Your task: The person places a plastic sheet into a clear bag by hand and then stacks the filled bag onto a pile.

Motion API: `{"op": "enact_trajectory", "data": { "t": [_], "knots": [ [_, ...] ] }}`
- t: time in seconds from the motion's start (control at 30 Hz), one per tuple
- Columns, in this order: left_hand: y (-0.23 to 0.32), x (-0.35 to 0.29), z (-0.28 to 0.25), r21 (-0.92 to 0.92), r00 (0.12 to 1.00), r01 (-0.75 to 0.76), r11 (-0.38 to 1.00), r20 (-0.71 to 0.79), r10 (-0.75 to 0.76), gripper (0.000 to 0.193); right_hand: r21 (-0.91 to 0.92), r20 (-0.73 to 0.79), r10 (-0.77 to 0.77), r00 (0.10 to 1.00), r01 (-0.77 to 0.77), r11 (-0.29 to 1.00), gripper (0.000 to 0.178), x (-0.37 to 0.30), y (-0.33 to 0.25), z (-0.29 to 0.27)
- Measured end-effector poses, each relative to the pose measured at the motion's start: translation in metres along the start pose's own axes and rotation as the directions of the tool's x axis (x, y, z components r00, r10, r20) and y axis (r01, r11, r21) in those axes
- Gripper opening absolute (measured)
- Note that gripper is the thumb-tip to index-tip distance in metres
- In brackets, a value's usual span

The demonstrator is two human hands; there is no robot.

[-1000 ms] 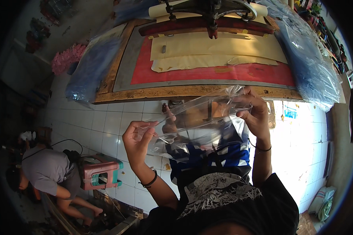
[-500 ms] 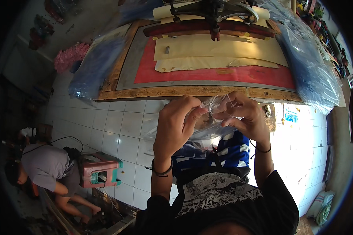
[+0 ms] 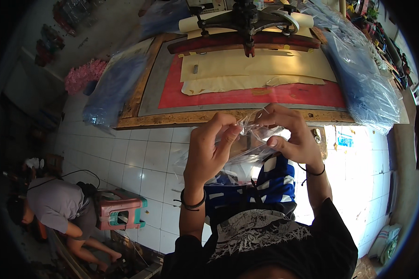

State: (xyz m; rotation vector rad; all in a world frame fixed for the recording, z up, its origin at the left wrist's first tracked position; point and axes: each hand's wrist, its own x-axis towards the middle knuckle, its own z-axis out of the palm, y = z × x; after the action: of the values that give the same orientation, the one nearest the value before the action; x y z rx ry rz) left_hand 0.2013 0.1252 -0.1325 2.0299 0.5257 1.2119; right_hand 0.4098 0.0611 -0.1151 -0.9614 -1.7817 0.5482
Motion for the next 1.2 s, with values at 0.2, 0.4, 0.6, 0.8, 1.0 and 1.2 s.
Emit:
{"op": "enact_trajectory", "data": {
  "t": [0.2,0.4,0.6,0.8,1.0,1.2],
  "knots": [
    [0.010,0.011,0.004,0.122,1.000,-0.010,0.993,-0.026,0.013,0.015,-0.107,-0.085,-0.025,0.996,0.016,0.994,0.020,0.006,-0.007,0.003],
    [0.007,0.017,0.004,0.116,0.987,-0.156,0.981,0.045,0.152,0.017,-0.131,-0.077,0.016,0.997,-0.026,0.991,0.012,0.003,-0.007,0.008],
    [0.008,0.020,0.008,0.099,0.996,-0.094,0.991,0.003,0.095,0.007,-0.024,-0.175,0.153,0.973,-0.160,0.987,0.022,0.004,-0.003,0.010],
    [0.011,0.023,0.008,-0.027,0.996,-0.076,0.997,-0.052,0.074,0.011,-0.028,-0.102,0.219,0.970,-0.223,0.974,0.033,0.006,0.002,0.004],
    [0.017,0.034,0.010,0.012,0.987,0.035,0.999,0.157,-0.036,0.037,0.143,-0.147,0.176,0.973,-0.155,0.977,0.036,0.002,0.017,-0.003],
    [0.010,0.031,0.002,0.093,0.908,0.240,0.966,0.329,-0.258,0.038,0.212,-0.009,0.210,0.978,-0.204,0.956,0.045,0.008,0.018,-0.004]
  ]
}}
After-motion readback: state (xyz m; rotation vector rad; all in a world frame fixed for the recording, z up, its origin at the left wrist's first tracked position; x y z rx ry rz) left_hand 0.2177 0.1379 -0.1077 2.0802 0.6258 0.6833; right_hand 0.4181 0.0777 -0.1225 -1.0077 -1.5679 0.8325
